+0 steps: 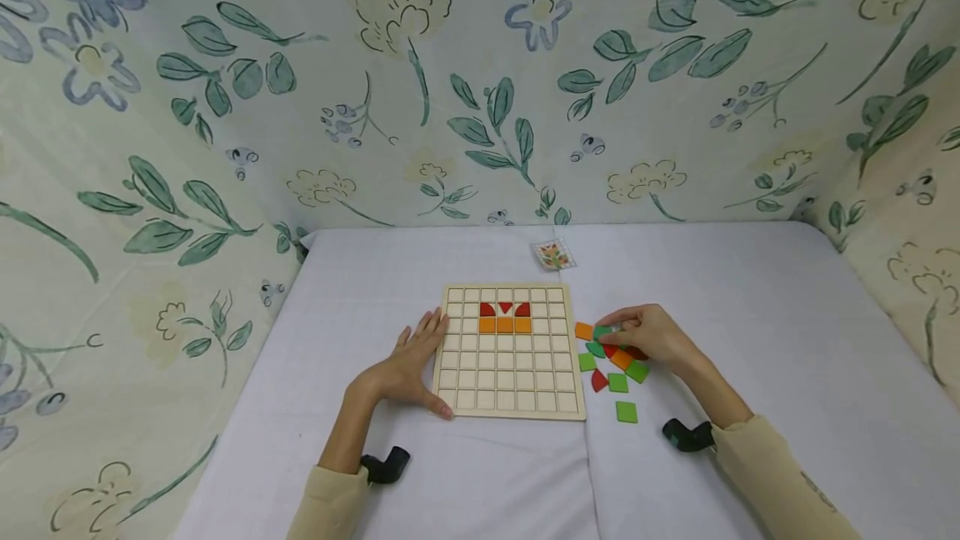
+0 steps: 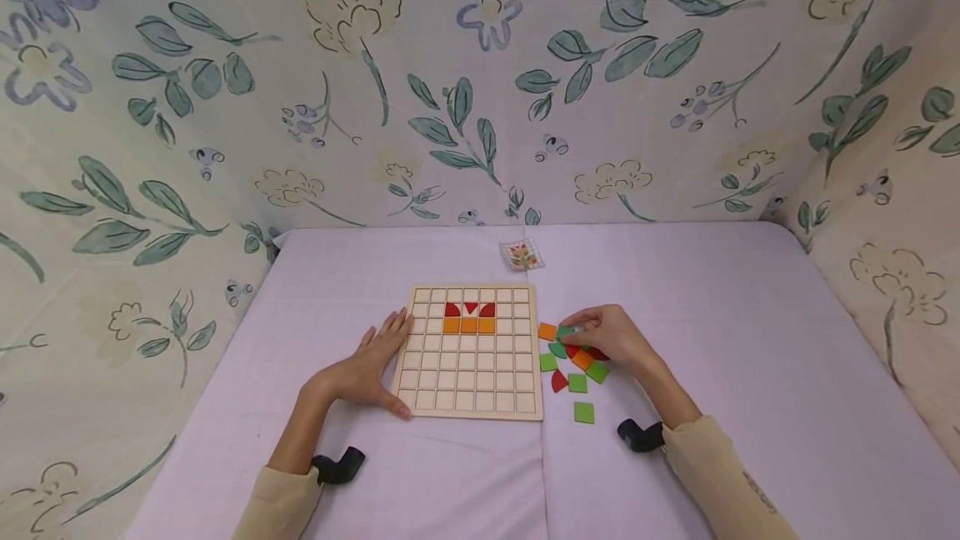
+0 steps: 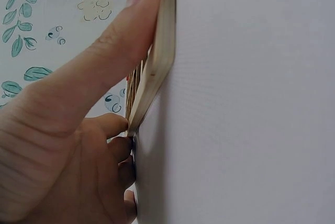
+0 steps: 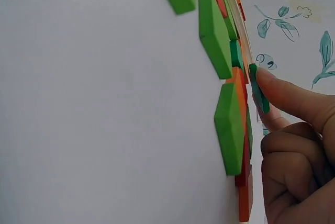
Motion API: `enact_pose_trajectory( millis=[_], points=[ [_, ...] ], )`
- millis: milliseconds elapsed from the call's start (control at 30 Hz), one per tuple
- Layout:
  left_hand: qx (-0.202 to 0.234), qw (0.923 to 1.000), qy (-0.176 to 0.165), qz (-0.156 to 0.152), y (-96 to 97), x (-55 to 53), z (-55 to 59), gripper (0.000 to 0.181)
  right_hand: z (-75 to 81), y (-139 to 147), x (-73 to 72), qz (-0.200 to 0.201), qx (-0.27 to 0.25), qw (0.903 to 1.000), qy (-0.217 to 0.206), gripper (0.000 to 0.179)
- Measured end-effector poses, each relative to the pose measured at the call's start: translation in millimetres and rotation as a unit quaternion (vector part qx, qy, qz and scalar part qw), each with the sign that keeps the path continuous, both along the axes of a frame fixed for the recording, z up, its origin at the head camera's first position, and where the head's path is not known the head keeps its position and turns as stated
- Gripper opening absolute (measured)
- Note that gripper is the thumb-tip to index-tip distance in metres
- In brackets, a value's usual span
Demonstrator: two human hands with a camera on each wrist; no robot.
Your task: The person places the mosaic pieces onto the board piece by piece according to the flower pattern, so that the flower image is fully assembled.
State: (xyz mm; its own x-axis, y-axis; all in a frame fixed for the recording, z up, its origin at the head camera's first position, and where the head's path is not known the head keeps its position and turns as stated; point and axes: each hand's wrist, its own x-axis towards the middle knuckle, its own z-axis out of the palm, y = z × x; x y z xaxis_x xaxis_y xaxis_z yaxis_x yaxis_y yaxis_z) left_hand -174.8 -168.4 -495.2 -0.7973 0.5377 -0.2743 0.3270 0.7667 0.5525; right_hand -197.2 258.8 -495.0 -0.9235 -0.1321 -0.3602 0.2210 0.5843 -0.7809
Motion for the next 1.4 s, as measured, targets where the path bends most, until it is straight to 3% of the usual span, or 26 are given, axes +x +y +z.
enact_pose_trajectory(
  millis=[233, 400, 767, 1100, 1400],
  points=[
    [0.004, 1.0000, -0.001, 0.002, -0.5, 0.8, 1.7, 0.152, 9.8, -13.1, -1.4, 0.012, -0.026, 0.9995, 0.011, 0.043],
    [-0.001, 1.0000, 0.002, 0.001, -0.6, 0.1, 0.9, 0.153, 13.7, -38.4, -2.8, 0.050, -0.047, 0.9972, 0.030, 0.037],
    [0.009, 1.0000, -0.001, 0.002, 1.4, 0.0, 0.9, 0.153, 8.5, -88.5, -8.4, 0.110, -0.067, 0.9911, 0.034, 0.026],
    [0.011, 0.9999, -0.003, 0.003, 0.9, -0.2, 0.3, 0.153, 6.0, -97.8, -6.5, 0.106, -0.060, 0.9911, 0.054, 0.024],
    [0.006, 1.0000, -0.001, 0.003, 0.5, 0.1, -0.1, 0.154, 2.6, -96.7, -6.9, 0.091, -0.067, 0.9924, 0.048, 0.024]
  ],
)
